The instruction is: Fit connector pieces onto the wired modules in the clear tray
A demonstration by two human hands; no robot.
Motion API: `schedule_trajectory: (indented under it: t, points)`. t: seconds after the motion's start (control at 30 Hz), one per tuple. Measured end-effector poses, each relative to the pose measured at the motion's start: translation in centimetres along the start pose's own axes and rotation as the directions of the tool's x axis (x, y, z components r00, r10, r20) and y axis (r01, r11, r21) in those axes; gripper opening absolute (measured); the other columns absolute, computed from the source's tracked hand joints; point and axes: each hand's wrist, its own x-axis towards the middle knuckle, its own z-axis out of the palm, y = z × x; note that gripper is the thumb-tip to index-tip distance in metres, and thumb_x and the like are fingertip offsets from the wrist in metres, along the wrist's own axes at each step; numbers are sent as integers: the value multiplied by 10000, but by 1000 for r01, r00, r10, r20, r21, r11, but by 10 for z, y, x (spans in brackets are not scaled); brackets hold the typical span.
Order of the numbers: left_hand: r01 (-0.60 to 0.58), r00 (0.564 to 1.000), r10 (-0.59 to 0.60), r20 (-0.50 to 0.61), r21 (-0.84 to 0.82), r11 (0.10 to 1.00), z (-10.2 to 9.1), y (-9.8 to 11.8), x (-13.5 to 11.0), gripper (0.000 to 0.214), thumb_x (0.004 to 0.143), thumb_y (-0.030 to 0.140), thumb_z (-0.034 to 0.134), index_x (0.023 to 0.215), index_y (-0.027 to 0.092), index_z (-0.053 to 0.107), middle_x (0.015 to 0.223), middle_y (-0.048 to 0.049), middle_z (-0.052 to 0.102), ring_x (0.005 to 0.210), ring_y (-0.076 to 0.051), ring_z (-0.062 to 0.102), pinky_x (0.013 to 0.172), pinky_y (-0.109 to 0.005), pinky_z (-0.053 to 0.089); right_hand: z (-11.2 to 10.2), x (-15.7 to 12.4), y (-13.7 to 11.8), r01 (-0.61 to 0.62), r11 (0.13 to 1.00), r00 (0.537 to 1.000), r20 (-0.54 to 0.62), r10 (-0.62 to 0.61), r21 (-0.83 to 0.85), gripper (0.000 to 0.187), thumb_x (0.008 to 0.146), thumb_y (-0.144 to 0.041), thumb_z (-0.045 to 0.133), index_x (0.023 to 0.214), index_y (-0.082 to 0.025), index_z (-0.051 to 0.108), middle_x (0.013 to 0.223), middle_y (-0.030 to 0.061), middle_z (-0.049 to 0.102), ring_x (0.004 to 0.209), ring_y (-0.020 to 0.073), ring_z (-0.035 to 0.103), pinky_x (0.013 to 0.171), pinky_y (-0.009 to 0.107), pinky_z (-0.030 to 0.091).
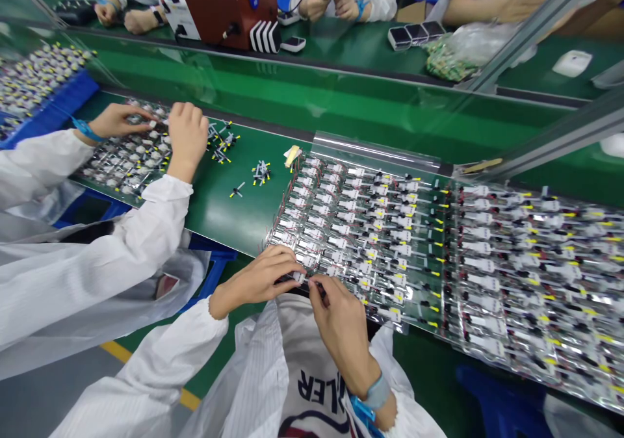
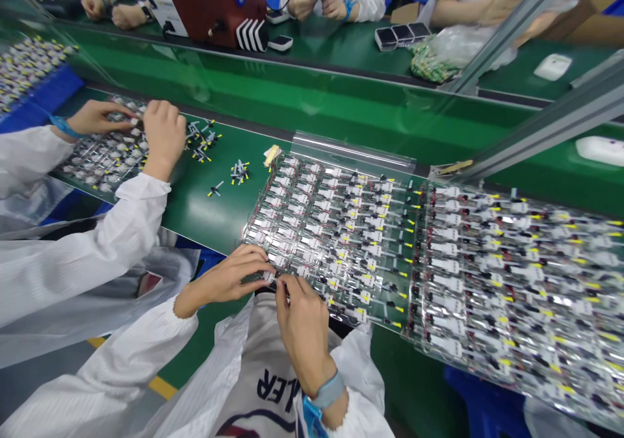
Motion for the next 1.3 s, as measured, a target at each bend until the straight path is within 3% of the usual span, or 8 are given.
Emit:
schedule_trajectory:
  t: [0.53,0.73,1.3]
  points:
    - [20,1000,-19,17,-10,1000,-1,1,0,246,1013,343,581,1192,205,679,1099,-104,666,1137,-238,563,984,-396,482,-3,3,-1,-2,1000,1000,21,2,20,341,1068,-333,411,944,-206,702,783,12,683,553,130,588,569,269,376]
    - [8,1000,-8,-4,-12,1000,0,0,1,253,1007,344,587,1192,204,690,1081,-108,671,1120,-243,572,970,-400,495,-5,4,-2,-3,1000,998,63,2,20,348,1075,-331,389,973,-209,699,808,30,691,635,151,641,595,271,387]
    - [-41,999,41,1,5,999,-3,1,7,258,1021,357,558,1155,177,686,1064,-120,674,1080,-241,577,943,-380,490,-1,6,1,-5,1000,997,79,5,6,337,1069,-321,408,948,-205,700,791,16,661,605,140,602,586,276,374]
